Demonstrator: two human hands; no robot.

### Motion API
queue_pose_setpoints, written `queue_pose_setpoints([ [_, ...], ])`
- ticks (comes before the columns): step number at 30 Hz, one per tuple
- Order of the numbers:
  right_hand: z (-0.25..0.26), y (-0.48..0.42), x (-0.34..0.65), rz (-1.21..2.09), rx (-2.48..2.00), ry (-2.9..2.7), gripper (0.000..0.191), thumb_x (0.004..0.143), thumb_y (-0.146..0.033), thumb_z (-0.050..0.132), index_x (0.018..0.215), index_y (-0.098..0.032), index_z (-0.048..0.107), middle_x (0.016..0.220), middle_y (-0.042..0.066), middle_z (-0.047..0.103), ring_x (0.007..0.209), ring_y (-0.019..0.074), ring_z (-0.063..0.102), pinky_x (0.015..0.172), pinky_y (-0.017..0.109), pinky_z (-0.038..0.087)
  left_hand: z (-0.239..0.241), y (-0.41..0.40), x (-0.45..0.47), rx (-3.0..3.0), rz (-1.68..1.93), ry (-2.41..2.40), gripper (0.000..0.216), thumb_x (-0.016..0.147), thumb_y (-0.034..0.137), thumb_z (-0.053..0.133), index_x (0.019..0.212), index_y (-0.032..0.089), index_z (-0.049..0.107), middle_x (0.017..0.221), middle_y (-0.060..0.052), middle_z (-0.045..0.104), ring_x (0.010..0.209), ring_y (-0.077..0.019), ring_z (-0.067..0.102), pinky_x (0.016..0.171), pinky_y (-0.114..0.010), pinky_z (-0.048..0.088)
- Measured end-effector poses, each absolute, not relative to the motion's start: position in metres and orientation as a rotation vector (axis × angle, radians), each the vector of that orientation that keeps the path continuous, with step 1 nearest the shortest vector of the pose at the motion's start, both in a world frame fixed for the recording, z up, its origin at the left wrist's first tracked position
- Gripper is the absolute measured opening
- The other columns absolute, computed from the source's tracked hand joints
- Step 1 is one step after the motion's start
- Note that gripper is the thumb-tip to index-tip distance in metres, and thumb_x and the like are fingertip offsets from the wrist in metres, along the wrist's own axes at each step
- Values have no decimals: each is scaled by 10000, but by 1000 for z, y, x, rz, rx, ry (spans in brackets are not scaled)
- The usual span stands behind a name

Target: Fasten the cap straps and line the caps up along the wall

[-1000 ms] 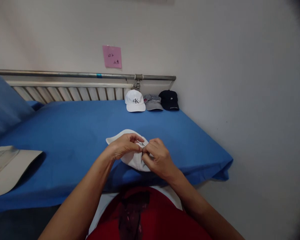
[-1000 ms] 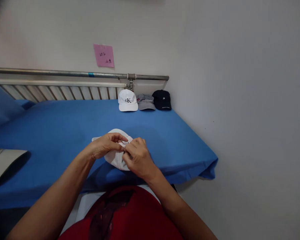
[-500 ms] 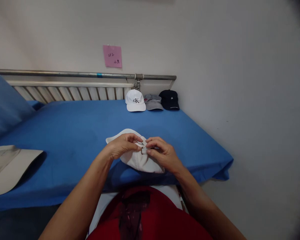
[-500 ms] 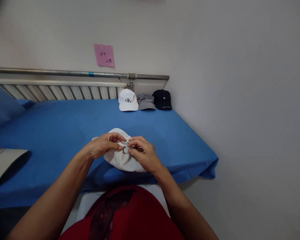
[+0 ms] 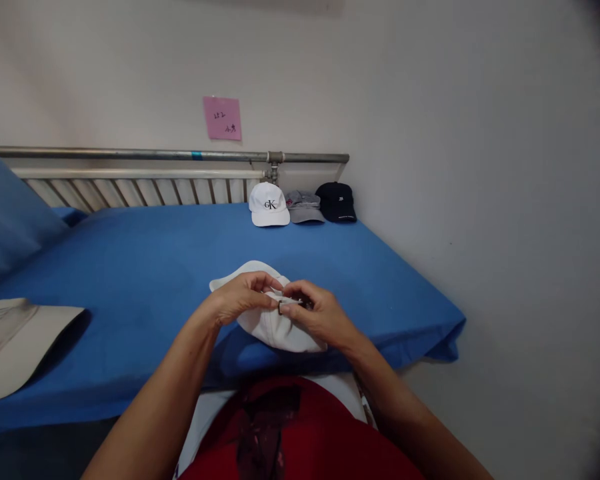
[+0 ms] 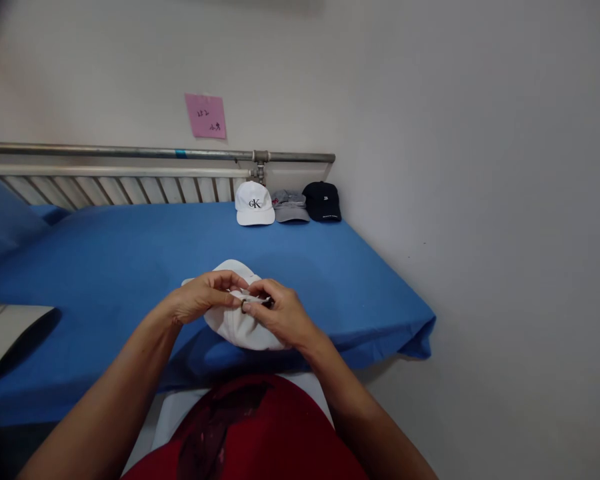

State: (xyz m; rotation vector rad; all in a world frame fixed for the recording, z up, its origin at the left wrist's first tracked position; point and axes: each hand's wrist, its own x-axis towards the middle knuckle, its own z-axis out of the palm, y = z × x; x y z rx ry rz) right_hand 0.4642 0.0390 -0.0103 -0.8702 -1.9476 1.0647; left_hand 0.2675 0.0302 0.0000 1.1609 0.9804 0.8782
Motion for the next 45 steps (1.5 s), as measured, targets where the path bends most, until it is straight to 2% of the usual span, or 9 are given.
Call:
queue_pose_setpoints([
  [4,-2,35,470,1040,-873,-2058,97,754,-214,653,842,-192,686,813,3,641,737,136,567,680,262,426,1,27,264,1244,831,969,321,608,168,760,915,168,665,805,8,626,745,-121,571,722,-263,439],
  [10,7,30,476,862,-914,-2104,56,791,-225,637,807,-184,672,777,-3,622,704,122,547,668,248,403,18,8,265,1799,865,1263,186,768,303,662,915,189,681,988,-37,652,970,-193,555,902,-329,394],
  [17,19,28,476,870,-928,-2223,102,827,-251,607,803,-169,663,766,-3,605,691,111,532,639,233,381,20,-3,268,1825,676,1248,209,858,310,536,927,167,673,917,-27,676,869,-176,579,791,-279,425],
  [20,20,30,478,1019,-893,-2230,96,812,-248,619,826,-171,673,790,-3,619,711,113,538,648,228,388,19,-2,265,1821,649,1211,235,871,339,523,909,157,667,865,-20,653,817,-163,558,744,-262,422],
  [24,19,33,478,1295,-919,-2117,171,794,-320,638,786,-151,665,691,-15,570,617,99,479,560,219,355,25,-3,261,1813,611,1169,256,876,364,516,882,155,664,807,-7,623,755,-144,529,688,-244,405],
  [27,19,31,475,1341,-919,-2035,195,774,-339,651,770,-145,657,672,-15,566,611,99,469,547,216,344,30,-7,263,1853,600,1215,251,877,378,525,918,168,657,823,-2,614,757,-141,520,667,-237,387],
  [32,26,32,469,1299,-853,-2042,170,766,-322,658,756,-153,665,697,-10,586,647,105,486,581,219,362,28,-7,265,1831,601,1186,290,853,430,573,752,158,572,673,40,455,630,-104,398,553,-220,306],
  [38,29,44,468,1573,-855,-1980,163,731,-311,697,755,-152,666,681,-25,576,642,97,488,610,224,371,29,0,253,1618,640,1050,274,820,409,620,735,153,569,679,41,450,636,-97,399,574,-214,329],
  [45,34,51,464,1517,-823,-1839,195,714,-339,711,689,-157,644,623,-42,523,596,81,424,564,217,329,39,8,232,1733,692,1166,284,860,427,574,888,157,657,815,-6,575,762,-137,498,684,-246,391],
])
